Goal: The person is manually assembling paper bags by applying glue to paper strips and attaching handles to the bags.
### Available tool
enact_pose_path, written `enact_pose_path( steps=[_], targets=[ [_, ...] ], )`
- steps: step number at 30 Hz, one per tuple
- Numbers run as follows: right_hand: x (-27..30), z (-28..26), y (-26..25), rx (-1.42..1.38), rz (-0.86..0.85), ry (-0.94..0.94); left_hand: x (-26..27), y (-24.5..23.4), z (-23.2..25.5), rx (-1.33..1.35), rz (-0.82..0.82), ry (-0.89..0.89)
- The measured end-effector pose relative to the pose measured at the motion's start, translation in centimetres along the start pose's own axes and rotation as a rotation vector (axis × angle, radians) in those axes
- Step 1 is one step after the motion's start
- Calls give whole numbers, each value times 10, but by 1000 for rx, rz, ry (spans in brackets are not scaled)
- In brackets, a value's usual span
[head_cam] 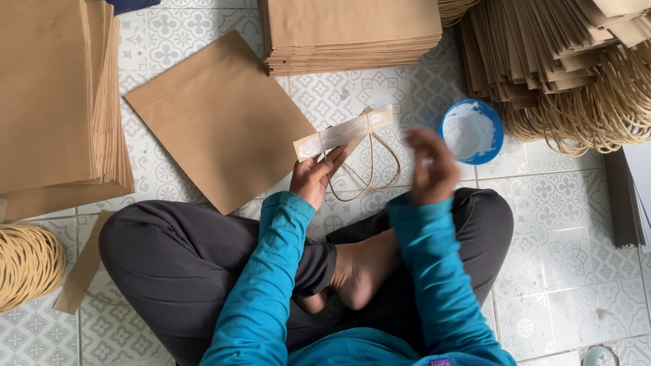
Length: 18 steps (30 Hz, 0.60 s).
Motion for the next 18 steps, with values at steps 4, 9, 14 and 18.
enact_pose_path(
  steps=[4, 9, 14, 18],
  targets=[
    [-5, 95, -130, 318, 116, -43, 4, 22, 23, 1, -9, 0],
    [13, 230, -243, 946, 168, 249, 1, 8, 17, -6, 51, -29],
    [3, 182, -204, 883, 147, 148, 13, 12, 42, 9, 106, 2],
    [-1, 108, -130, 459, 55, -85, 26, 27, 37, 49, 63, -60]
  ],
)
Point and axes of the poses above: each hand's wrist, its own x-axis away from the middle knuckle, its own y-axis out of the palm, z = x × y, the point moved 10 cm from there along -x, towards the middle knuckle, and after that the axes turned 13 degrees about -x, right-handed, at the moved point
